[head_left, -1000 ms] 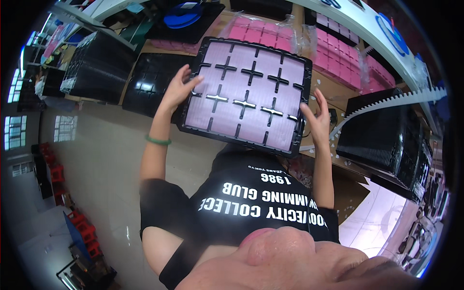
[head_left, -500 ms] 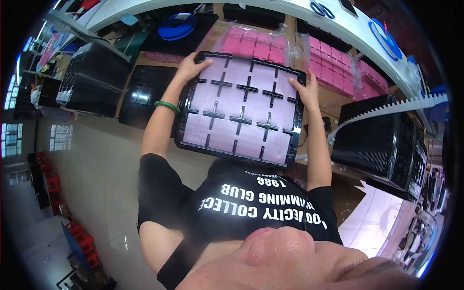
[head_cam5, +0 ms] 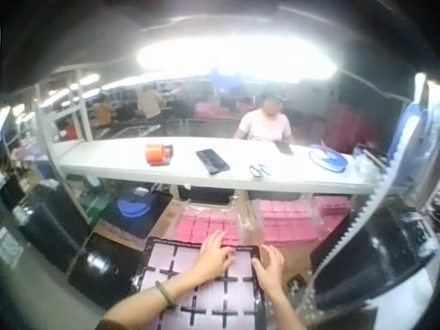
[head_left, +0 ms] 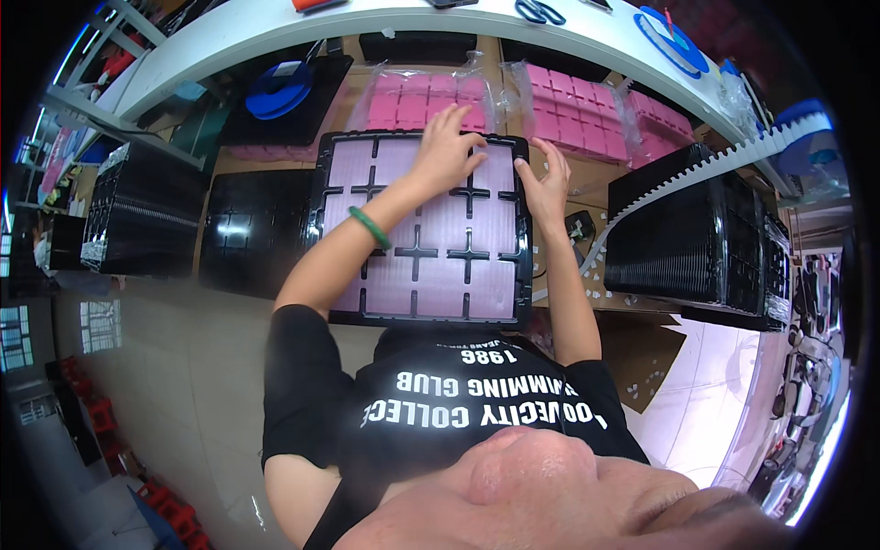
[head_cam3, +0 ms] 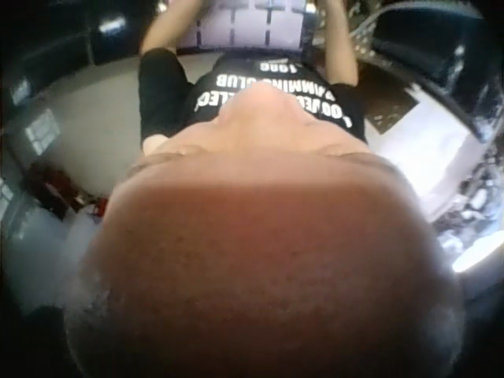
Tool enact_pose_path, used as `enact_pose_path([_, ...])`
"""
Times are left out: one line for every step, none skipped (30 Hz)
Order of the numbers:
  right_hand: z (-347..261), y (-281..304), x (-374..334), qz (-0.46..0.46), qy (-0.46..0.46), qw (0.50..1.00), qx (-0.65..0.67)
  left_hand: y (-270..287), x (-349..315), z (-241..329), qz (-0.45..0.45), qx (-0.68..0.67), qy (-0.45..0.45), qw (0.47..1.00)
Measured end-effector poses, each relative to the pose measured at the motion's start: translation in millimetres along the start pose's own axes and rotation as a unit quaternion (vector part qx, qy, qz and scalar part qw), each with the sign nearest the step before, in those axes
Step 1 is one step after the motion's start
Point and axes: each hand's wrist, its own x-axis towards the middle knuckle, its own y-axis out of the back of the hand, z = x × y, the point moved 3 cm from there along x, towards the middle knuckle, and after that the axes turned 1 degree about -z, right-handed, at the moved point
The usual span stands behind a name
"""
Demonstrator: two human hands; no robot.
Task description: The person fits foam inserts into plastic trays by hand and applies adhesive labels peeled from a strip onto the trays.
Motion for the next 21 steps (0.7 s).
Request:
enact_pose_path([-2.8, 4.5, -4.8, 0.007, 0.001, 1.000, 0.002, -12.5, 5.6, 2.9, -0.028, 0.016, 0.026, 0.999])
enact_pose_path([-3.6, 8.2, -10.1, 0.002, -0.004, 1.000, -0.004, -22.7, 8.5, 2.3, -0.057, 0.028, 0.055, 0.996])
enact_pose_path([-4.5, 10.2, -14.3, -0.005, -0.010, 1.000, -0.010, -28.1, 11.0, -0.4, -0.057, 0.028, 0.049, 0.997])
enact_pose_path([-5.3, 9.5, -17.1, -0.004, -0.019, 1.000, -0.007, -33.7, 13.2, -5.6, -0.073, 0.009, 0.064, 0.995])
enact_pose_path([-1.5, 13.1, -18.3, 0.003, -0.025, 1.000, -0.010, -38.4, 16.6, -4.4, -0.094, -0.014, 0.076, 0.993])
enact_pose_path([1.8, 14.4, -17.8, -0.005, -0.022, 1.000, -0.005, -39.2, 17.5, -4.4, -0.085, -0.072, 0.077, 0.991])
enact_pose_path([4.5, 14.8, -17.4, -0.014, -0.018, 1.000, 0.000, -39.6, 17.1, -5.4, -0.089, -0.074, 0.073, 0.991])
enact_pose_path([2.3, 15.0, -16.9, -0.014, -0.025, 0.999, 0.013, -33.9, 18.5, -5.1, -0.061, -0.120, 0.074, 0.988])
enact_pose_path([1.3, 12.8, -16.1, -0.012, -0.029, 0.999, 0.012, -29.1, 18.1, -5.5, -0.033, -0.166, 0.076, 0.983])
enact_pose_path([-0.6, 9.2, -14.8, -0.016, -0.020, 1.000, -0.006, -28.1, 18.6, -8.4, -0.022, -0.174, 0.066, 0.982])
enact_pose_path([-2.8, 5.0, -11.9, -0.021, -0.006, 1.000, -0.023, -26.7, 19.0, -10.1, -0.022, -0.174, 0.067, 0.982])
enact_pose_path([-2.9, 0.4, -10.1, -0.022, -0.001, 0.999, -0.022, -26.4, 18.8, -11.4, -0.043, -0.170, 0.068, 0.982])
enact_pose_path([2.4, -4.3, -6.5, -0.024, 0.000, 0.999, -0.022, -26.3, 17.4, -11.9, -0.064, -0.165, 0.071, 0.982])
enact_pose_path([6.0, -7.3, -2.0, -0.030, -0.001, 1.000, 0.001, -25.6, 16.3, -10.1, -0.063, -0.166, 0.072, 0.981])
enact_pose_path([9.5, -9.4, 0.0, -0.035, -0.003, 0.999, 0.025, -23.2, 15.3, -6.9, -0.033, -0.134, 0.056, 0.989])
enact_pose_path([13.4, -10.4, 0.0, -0.024, -0.013, 0.999, 0.024, -20.3, 13.8, -3.8, -0.002, -0.102, 0.040, 0.994])
enact_pose_path([11.7, -10.9, 0.0, -0.026, -0.014, 0.999, 0.024, -15.5, 11.2, -1.4, -0.003, -0.102, 0.043, 0.994])
enact_pose_path([10.0, -10.2, 0.2, -0.016, -0.018, 1.000, 0.015, -9.6, 8.1, 1.6, -0.006, -0.085, 0.033, 0.996])
enact_pose_path([9.1, -9.6, -0.6, -0.006, -0.021, 1.000, 0.005, -5.8, 4.5, 5.7, -0.009, -0.068, 0.023, 0.997])
enact_pose_path([7.6, -10.6, -1.4, -0.006, -0.021, 1.000, 0.005, -3.7, 0.5, 8.3, -0.010, -0.068, 0.024, 0.997])
enact_pose_path([6.2, -10.6, -2.2, 0.004, -0.019, 1.000, -0.011, -3.2, -3.4, 11.9, -0.024, -0.046, 0.008, 0.999])
